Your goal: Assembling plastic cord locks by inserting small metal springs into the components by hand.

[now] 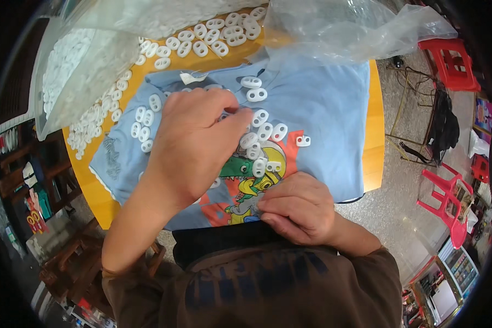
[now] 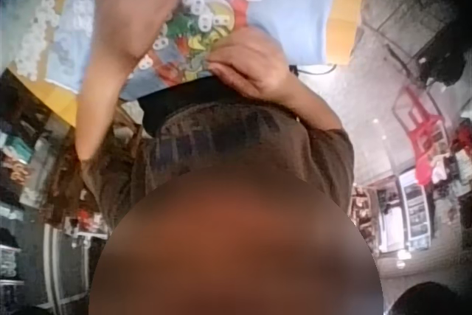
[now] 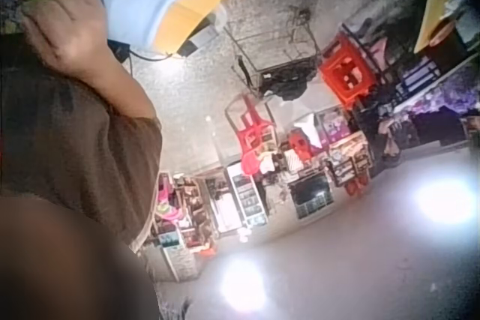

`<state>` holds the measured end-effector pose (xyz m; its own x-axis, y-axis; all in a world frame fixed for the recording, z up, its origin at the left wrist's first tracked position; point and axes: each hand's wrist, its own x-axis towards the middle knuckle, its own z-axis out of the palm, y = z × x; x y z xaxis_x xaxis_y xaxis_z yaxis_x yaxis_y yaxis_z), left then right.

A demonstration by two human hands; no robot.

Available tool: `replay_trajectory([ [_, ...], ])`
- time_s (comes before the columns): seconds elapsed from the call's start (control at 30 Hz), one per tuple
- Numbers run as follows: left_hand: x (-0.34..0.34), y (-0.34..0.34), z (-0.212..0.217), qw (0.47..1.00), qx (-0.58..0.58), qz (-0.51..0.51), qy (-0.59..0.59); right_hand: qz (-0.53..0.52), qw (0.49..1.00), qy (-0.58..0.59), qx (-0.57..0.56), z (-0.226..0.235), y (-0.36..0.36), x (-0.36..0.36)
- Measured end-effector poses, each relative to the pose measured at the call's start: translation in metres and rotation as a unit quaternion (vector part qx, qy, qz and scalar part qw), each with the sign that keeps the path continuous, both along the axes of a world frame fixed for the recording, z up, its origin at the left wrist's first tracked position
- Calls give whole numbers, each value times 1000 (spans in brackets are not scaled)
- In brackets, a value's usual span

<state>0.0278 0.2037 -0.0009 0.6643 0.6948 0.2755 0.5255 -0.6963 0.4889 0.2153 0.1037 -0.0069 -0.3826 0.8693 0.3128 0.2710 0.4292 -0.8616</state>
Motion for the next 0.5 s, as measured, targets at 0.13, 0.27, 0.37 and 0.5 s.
replay_trajectory([
  [0.13, -2, 3, 6, 999, -1, -43, 20, 1, 1000, -10, -4, 1, 0, 1],
  [0.27, -6, 5, 7, 998, 1, -64, 26, -2, 1000, -15, 0, 0, 0, 0],
  [0.37, -9, 7, 8, 996, 8, -84, 26, -6, 1000, -6, 3, 0, 0, -1],
  [0.5, -13, 14, 8, 992, -19, -111, 55, -15, 1000, -2, 2, -1, -1, -1],
])
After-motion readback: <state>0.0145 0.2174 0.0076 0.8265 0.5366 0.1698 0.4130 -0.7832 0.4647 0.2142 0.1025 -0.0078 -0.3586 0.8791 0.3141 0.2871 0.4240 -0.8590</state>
